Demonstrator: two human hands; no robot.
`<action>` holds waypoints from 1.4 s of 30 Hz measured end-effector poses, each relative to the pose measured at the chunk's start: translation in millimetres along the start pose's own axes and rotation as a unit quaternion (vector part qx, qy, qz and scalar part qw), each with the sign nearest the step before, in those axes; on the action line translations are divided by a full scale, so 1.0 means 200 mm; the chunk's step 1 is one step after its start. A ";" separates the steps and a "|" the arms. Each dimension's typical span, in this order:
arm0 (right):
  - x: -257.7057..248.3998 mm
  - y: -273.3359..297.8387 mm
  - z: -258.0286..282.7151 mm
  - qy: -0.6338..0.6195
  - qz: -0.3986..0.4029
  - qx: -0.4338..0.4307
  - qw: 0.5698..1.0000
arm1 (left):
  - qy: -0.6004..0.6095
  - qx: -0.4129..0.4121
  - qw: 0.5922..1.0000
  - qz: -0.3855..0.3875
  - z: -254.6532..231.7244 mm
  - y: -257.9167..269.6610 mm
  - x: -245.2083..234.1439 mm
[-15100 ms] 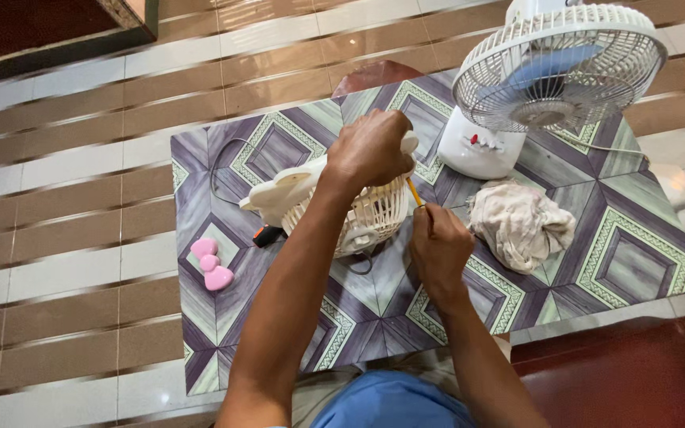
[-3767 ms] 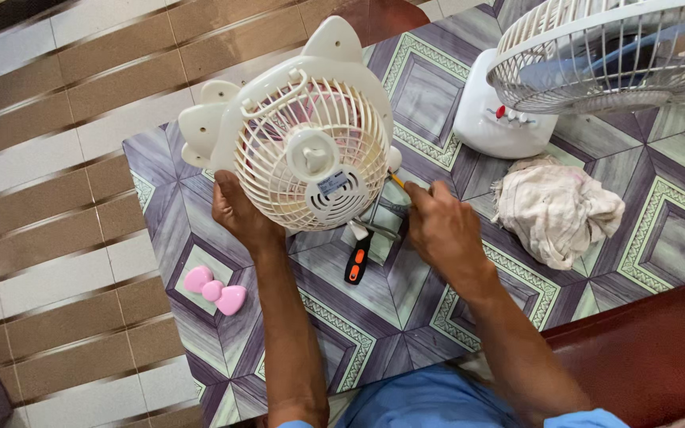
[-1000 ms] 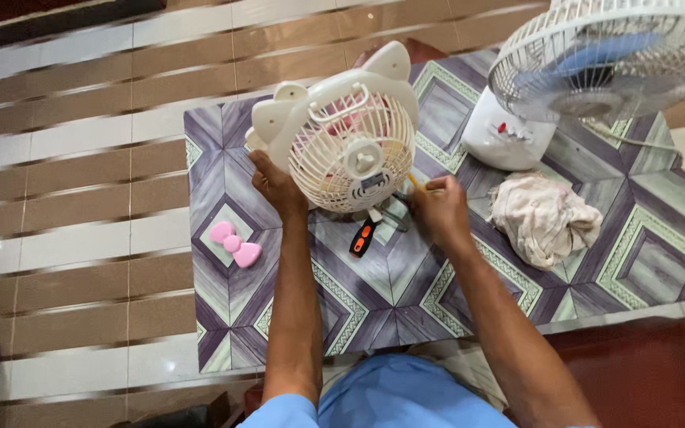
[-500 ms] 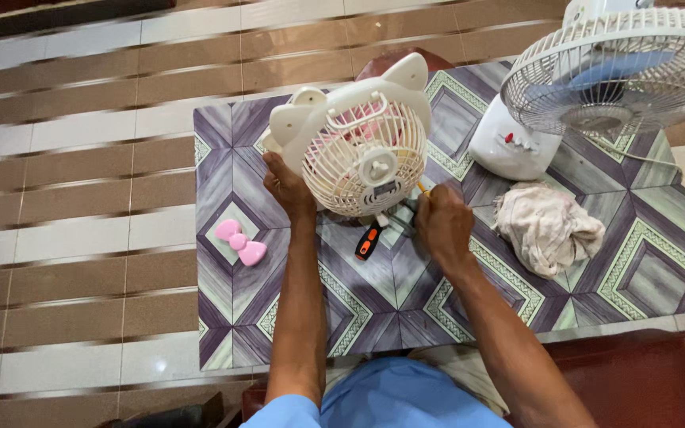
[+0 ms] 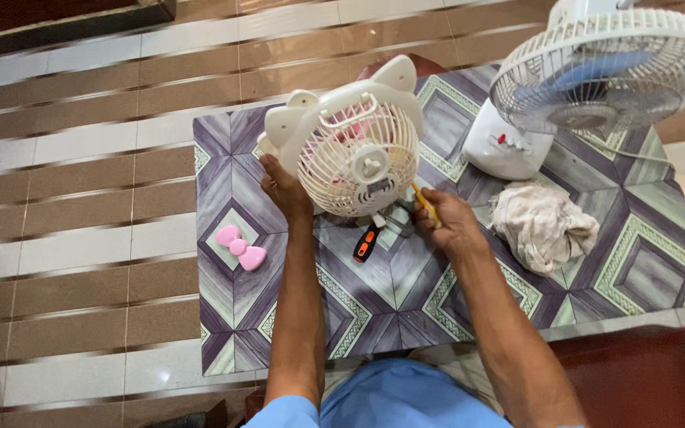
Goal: The person assembles a small white electric fan on a table using a yellow screwdriver. They attach the front grille to the fan body, tighten screws, and then attach a pink bow accessory to the front of the fan.
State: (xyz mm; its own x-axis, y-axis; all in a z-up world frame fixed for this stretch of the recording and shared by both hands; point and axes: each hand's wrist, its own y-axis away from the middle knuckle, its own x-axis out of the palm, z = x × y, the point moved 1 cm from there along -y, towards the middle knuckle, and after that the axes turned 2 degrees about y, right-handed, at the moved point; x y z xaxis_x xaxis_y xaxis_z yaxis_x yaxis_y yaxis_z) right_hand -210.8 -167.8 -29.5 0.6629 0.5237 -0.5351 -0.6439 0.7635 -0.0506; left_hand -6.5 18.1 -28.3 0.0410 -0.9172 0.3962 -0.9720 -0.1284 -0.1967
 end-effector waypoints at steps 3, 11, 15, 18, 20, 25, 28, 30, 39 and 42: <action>-0.03 -0.03 0.00 -0.006 -0.021 -0.043 0.999 | -0.019 -0.022 1.000 -0.012 0.02 -0.02 0.01; -0.06 -0.10 0.01 -0.293 0.156 0.260 0.907 | -0.008 -0.008 1.000 0.010 -0.02 -0.01 0.01; -0.07 -0.08 0.01 0.140 -0.032 -0.077 0.987 | -0.001 -0.007 1.000 0.004 -0.04 -0.01 0.03; 0.00 -0.01 0.00 0.318 -0.036 -0.195 0.927 | 0.022 -0.009 1.000 0.010 -0.03 -0.02 0.04; 0.05 -0.01 -0.02 0.152 -0.013 -0.042 0.987 | 0.032 0.000 0.999 0.010 -0.04 -0.02 0.04; 0.03 -0.04 -0.07 0.064 -0.052 -0.076 0.994 | 0.006 -0.018 1.000 0.008 -0.06 0.00 0.03; 0.00 -0.04 -0.05 0.135 -0.101 -0.190 0.967 | -0.006 -0.018 1.000 0.011 -0.08 -0.01 0.04; -0.01 -0.05 -0.01 0.273 -0.145 -0.298 0.903 | -0.009 -0.014 1.000 0.009 -0.08 -0.03 0.05; -0.05 -0.01 0.05 0.234 -0.132 -0.265 0.926 | -0.007 -0.003 1.000 0.006 -0.03 -0.01 0.02; 0.00 -0.02 0.00 -0.079 0.030 0.127 0.988 | -0.015 0.004 1.000 0.008 -0.02 0.00 0.01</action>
State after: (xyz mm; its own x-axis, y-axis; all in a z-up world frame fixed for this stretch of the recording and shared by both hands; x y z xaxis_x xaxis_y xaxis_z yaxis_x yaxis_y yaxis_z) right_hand -207.4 -171.4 -30.4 0.6910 0.6082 -0.3907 -0.5809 0.7889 0.2005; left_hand -6.4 18.5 -24.3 0.0316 -0.9298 0.3666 -0.9708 -0.1158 -0.2101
